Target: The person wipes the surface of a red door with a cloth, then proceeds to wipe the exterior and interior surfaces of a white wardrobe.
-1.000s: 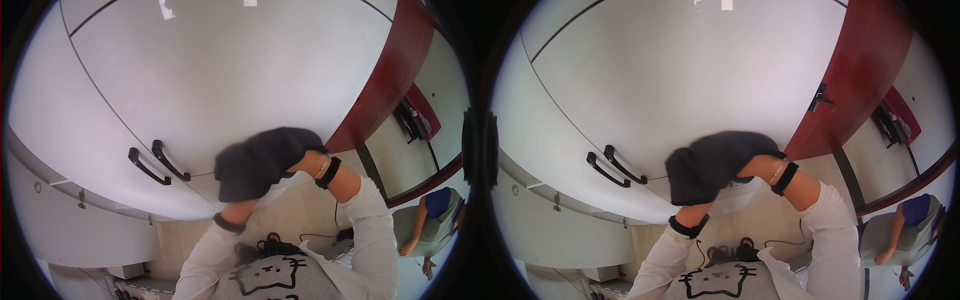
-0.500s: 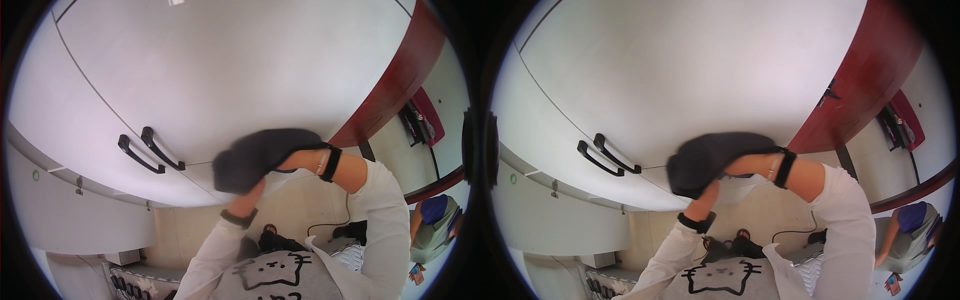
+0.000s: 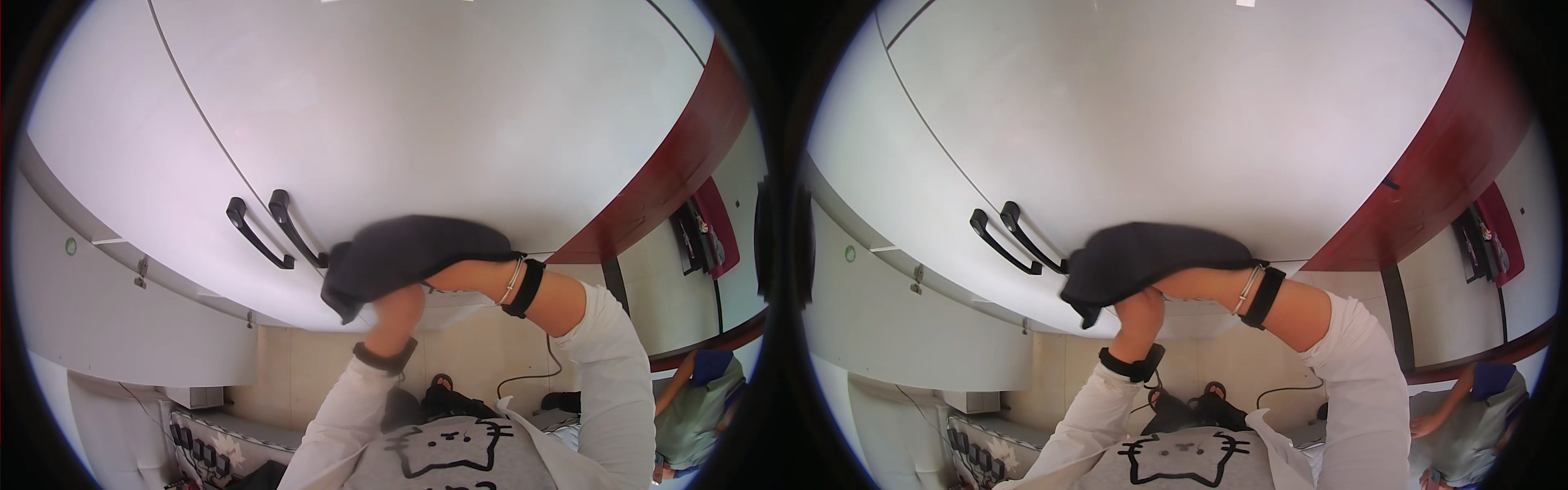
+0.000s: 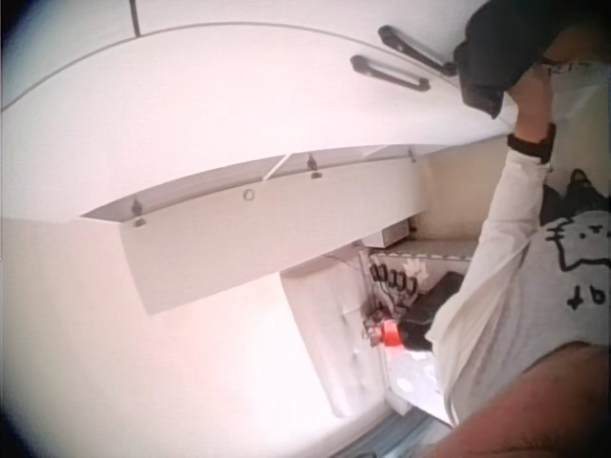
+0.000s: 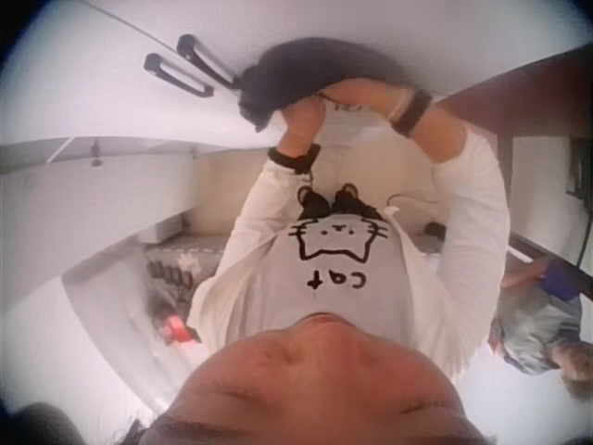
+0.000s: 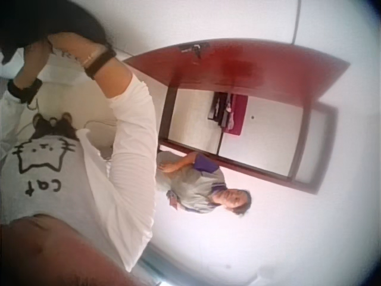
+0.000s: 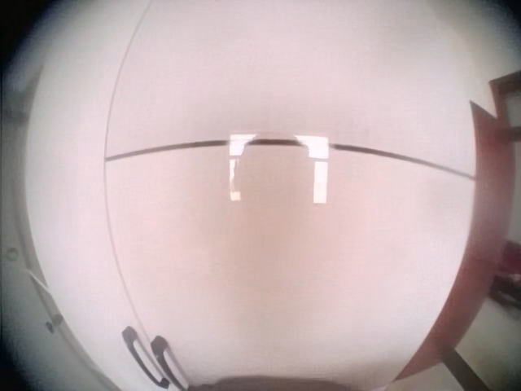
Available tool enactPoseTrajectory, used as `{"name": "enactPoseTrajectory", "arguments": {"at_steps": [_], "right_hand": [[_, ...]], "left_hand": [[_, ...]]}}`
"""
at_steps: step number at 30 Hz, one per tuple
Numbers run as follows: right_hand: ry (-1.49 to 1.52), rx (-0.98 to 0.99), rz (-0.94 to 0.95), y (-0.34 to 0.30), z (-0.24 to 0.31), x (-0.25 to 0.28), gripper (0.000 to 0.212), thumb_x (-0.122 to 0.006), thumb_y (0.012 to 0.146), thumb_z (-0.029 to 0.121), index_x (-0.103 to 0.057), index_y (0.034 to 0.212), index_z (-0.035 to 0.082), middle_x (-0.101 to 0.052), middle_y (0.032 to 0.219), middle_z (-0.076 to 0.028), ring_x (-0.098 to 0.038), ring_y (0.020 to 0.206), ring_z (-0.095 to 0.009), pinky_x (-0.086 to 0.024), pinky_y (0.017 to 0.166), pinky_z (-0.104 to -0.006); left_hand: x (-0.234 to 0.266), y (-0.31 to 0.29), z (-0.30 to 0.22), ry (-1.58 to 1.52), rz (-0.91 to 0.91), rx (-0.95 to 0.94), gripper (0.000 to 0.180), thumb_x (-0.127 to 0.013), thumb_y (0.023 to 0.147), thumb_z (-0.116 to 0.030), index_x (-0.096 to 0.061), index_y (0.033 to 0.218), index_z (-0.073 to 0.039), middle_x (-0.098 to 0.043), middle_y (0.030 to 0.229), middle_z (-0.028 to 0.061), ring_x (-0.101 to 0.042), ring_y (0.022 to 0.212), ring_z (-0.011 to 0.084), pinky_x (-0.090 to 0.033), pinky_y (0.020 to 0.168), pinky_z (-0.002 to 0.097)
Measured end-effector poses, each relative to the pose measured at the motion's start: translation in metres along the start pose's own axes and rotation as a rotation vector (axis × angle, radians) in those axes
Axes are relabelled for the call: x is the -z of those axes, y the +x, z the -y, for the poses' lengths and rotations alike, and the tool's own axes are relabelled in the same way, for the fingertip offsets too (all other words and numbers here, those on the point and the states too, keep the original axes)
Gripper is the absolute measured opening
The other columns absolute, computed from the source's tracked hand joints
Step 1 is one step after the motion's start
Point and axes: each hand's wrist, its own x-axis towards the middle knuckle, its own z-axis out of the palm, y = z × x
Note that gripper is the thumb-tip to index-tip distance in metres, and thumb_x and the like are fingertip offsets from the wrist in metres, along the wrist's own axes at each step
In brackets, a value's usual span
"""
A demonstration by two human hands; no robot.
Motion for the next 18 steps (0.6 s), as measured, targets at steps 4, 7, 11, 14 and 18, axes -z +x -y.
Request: {"name": "enactPoseTrajectory", "arguments": {"at_steps": [4, 7, 11, 14, 18], "right_hand": [[-0.106, -0.182, 0.134, -0.04, -0.018, -0.012, 0.028, -0.052, 0.082, 0.018, -0.055, 0.108, 0.009, -0.056, 0.108, -0.012, -0.052, 0.101, -0.027, -0.041, 0.086, -0.0347], [0.11, -0.173, 0.019, -0.05, -0.043, -0.029, 0.024, -0.052, 0.083, 0.02, -0.057, 0.102, 0.007, -0.059, 0.098, -0.015, -0.058, 0.087, -0.024, -0.046, 0.074, -0.0329], [-0.169, -0.019, -0.092, -0.009, -0.015, 0.0, 0.03, -0.056, 0.078, 0.018, -0.057, 0.107, 0.01, -0.057, 0.105, -0.011, -0.053, 0.098, -0.03, -0.043, 0.084, -0.0372], [-0.327, 0.027, -0.282, 0.01, -0.008, 0.022, 0.032, -0.057, 0.076, 0.019, -0.057, 0.107, 0.01, -0.057, 0.105, -0.01, -0.053, 0.097, -0.03, -0.043, 0.084, -0.0374], [-0.487, -0.046, -0.469, 0.008, 0.007, 0.043, 0.034, -0.059, 0.074, 0.02, -0.057, 0.107, 0.01, -0.057, 0.105, -0.01, -0.053, 0.097, -0.03, -0.043, 0.083, -0.0375]], "left_hand": [[-0.028, -0.047, -0.003, -0.092, 0.231, 0.041, 0.025, -0.055, 0.076, -0.011, -0.058, 0.098, 0.001, -0.058, 0.093, 0.0218, -0.055, 0.085, 0.0373, -0.043, 0.078, 0.0418], [-0.04, -0.066, 0.001, -0.02, 0.353, 0.125, 0.026, -0.057, 0.076, -0.013, -0.058, 0.098, 0.0, -0.058, 0.093, 0.0215, -0.056, 0.083, 0.0363, -0.045, 0.075, 0.0405], [-0.017, -0.015, 0.012, 0.073, 0.228, -0.065, 0.027, -0.055, 0.077, -0.012, -0.057, 0.1, 0.001, -0.058, 0.096, 0.0224, -0.057, 0.084, 0.0367, -0.046, 0.075, 0.04], [0.034, 0.07, -0.012, -0.015, -0.052, -0.2, 0.031, -0.052, 0.078, -0.008, -0.053, 0.106, 0.004, -0.054, 0.104, 0.0249, -0.054, 0.093, 0.0396, -0.042, 0.083, 0.0409], [0.047, 0.101, -0.018, -0.034, -0.071, -0.313, 0.034, -0.052, 0.078, -0.006, -0.05, 0.108, 0.009, -0.052, 0.109, 0.0262, -0.049, 0.101, 0.0413, -0.035, 0.091, 0.0418]]}}
